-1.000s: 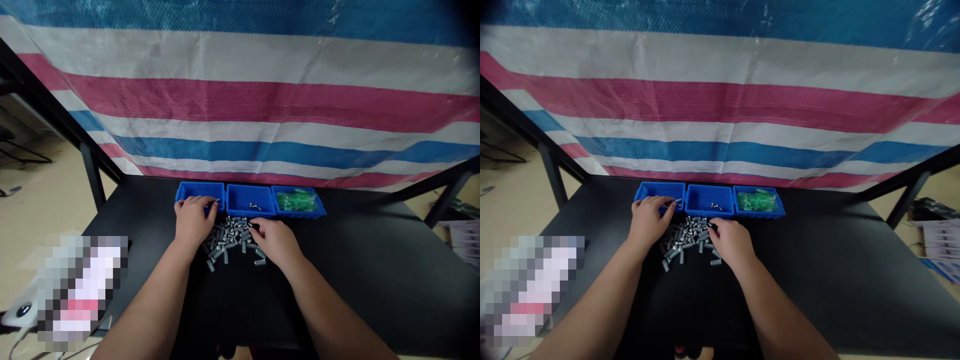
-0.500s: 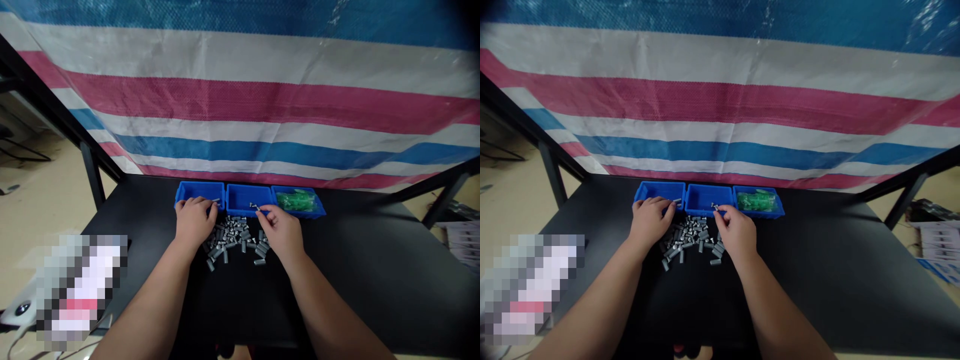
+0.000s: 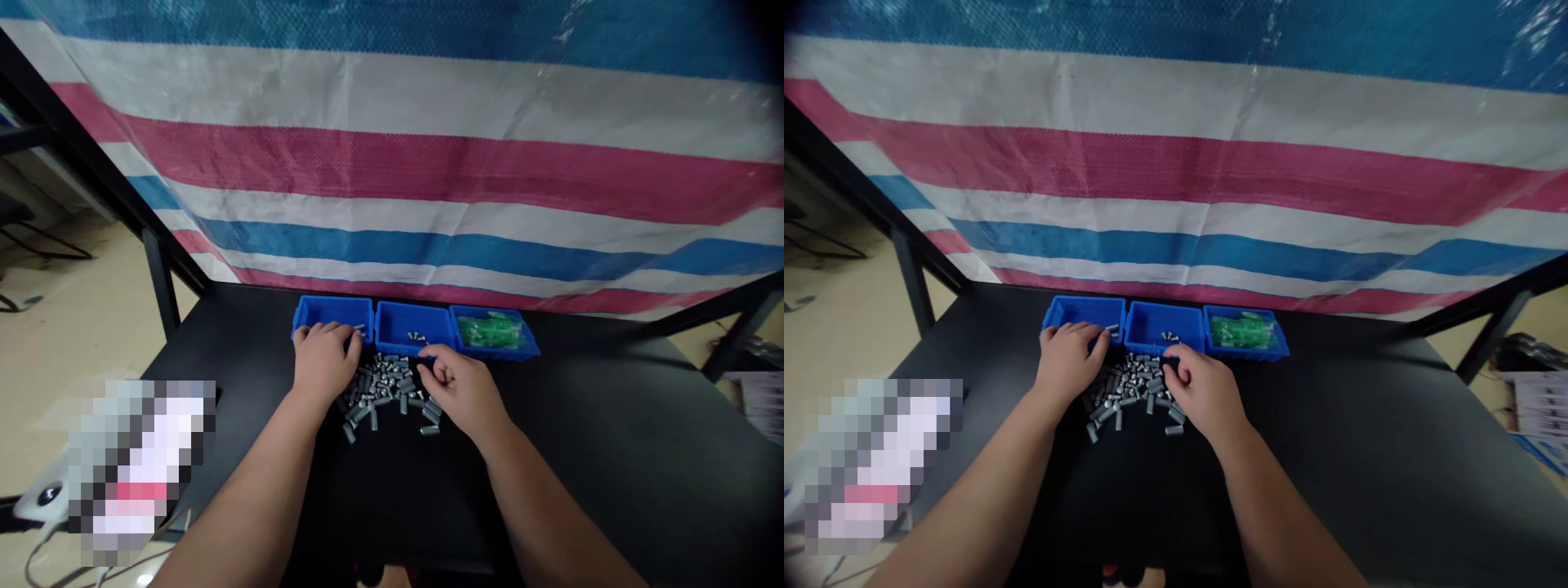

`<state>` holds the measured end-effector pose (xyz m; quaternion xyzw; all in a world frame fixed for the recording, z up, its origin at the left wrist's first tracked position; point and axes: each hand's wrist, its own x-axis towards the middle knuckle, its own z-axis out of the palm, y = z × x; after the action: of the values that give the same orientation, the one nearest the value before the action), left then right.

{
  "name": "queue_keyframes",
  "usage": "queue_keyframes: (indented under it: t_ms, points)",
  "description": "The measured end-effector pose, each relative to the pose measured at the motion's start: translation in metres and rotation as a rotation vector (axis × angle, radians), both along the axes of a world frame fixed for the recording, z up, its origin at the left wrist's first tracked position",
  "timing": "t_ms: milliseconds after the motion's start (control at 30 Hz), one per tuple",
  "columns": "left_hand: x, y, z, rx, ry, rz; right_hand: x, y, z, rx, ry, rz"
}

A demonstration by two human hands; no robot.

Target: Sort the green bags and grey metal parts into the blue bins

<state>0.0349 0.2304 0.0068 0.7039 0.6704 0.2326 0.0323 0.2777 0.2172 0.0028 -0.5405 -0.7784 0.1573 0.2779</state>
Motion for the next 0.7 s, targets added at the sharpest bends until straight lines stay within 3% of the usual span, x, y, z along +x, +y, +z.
queue_keyframes:
  t_ms: [200,700]
  points:
    - [0.0001,-0.0003,0.0007,-0.014,0.011,0.005,0.0004,0.0025,-0.0024,-0.165,-0.176,0.100]
    - [0.0004,-0.0005,-0.0005,0.014,0.002,-0.013,-0.0055,0.0027,-0.0053,-0.174,-0.287,-0.022]
